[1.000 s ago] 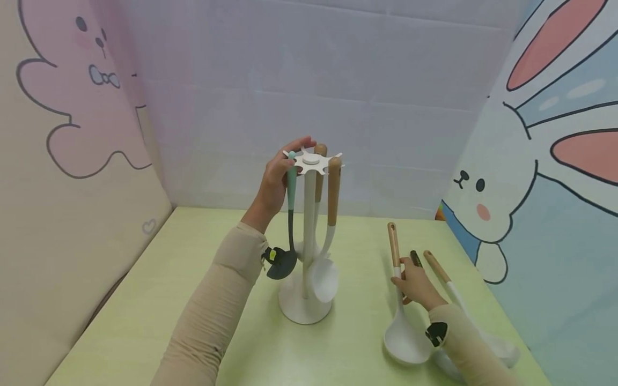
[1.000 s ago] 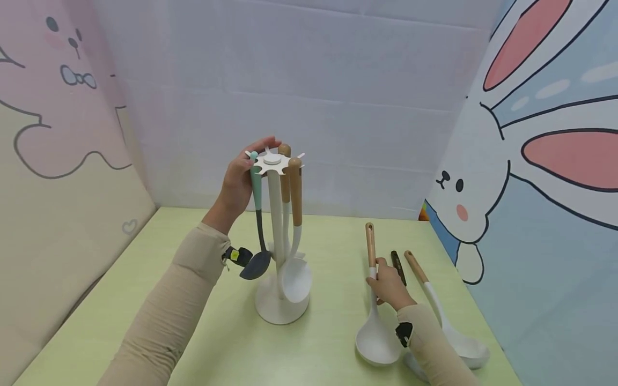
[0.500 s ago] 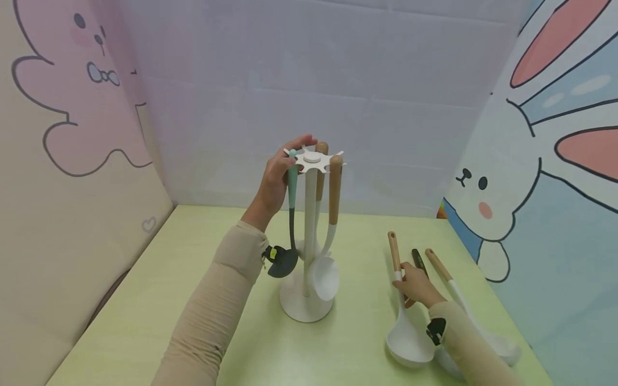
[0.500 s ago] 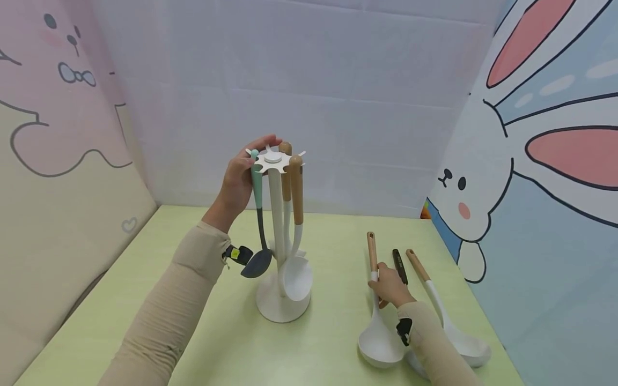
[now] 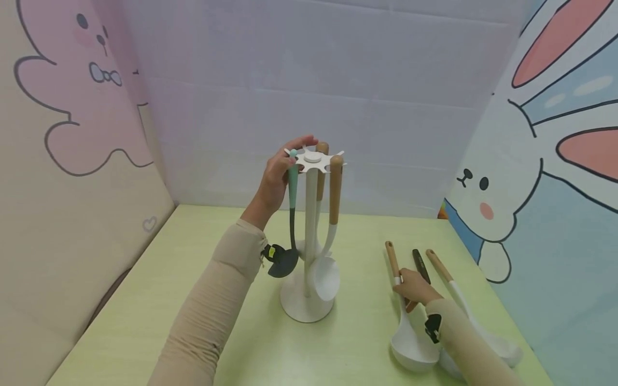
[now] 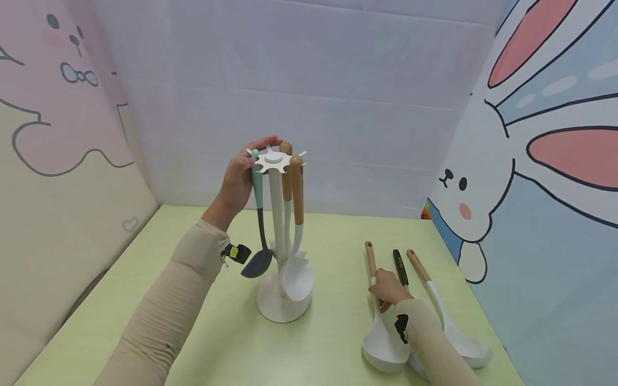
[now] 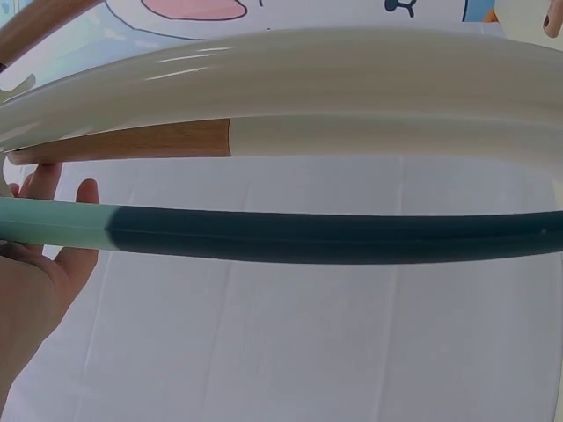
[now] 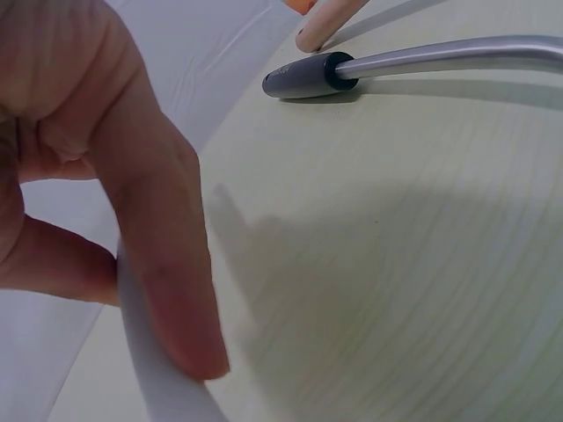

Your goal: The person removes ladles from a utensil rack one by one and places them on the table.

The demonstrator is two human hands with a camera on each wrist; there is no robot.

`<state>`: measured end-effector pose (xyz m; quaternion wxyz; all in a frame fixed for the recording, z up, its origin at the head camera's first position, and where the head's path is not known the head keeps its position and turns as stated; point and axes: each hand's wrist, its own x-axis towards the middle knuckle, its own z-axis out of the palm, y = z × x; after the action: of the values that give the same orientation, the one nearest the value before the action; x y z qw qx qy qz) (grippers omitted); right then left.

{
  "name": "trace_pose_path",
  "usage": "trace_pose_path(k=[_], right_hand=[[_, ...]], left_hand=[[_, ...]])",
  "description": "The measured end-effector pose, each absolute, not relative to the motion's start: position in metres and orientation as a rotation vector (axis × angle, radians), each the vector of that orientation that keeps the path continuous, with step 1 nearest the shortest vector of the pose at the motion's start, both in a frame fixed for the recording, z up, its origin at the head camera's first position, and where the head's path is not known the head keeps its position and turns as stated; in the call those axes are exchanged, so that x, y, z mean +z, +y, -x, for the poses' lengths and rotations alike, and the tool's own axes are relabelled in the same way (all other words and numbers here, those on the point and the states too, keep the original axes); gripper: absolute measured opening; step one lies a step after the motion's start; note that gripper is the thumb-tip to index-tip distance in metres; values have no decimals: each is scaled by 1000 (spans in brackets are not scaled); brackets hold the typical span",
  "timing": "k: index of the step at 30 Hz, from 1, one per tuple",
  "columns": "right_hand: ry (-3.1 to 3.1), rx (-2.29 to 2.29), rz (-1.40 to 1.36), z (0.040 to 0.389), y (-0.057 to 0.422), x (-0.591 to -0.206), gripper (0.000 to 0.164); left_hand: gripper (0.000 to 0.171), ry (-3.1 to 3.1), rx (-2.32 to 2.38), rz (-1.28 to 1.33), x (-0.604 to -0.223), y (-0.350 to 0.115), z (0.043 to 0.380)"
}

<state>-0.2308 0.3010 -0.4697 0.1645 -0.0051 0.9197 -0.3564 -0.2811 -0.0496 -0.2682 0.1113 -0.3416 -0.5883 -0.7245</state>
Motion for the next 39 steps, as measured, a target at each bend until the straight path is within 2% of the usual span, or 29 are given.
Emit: trace_pose_path(k=[8,19,25,31,36,39], right_hand=[[2586,-989,-21,231,303,-477,19],[2546,-948,-37,228,302,-479,29],[2536,-965,-66,228,302,-478,29],[2542,-955,-55,229,303,-478,46],[2572,-919,-34,228,304,-477,52],[2586,-903,-21,227,303,-475,63]], left_hand=[[77,-1736,-2143,1026,-270,-50,283],[77,-1739,-2166,1049,-269,-49,281],[76,-1751,-2152,1065,-269,-50,281],[79,-1719,-2181,1074,-270,-50,283],[80,-1711,-2177,1067,-269,-49,282],[81,-1708,-2179,1040,-268,-49,281]])
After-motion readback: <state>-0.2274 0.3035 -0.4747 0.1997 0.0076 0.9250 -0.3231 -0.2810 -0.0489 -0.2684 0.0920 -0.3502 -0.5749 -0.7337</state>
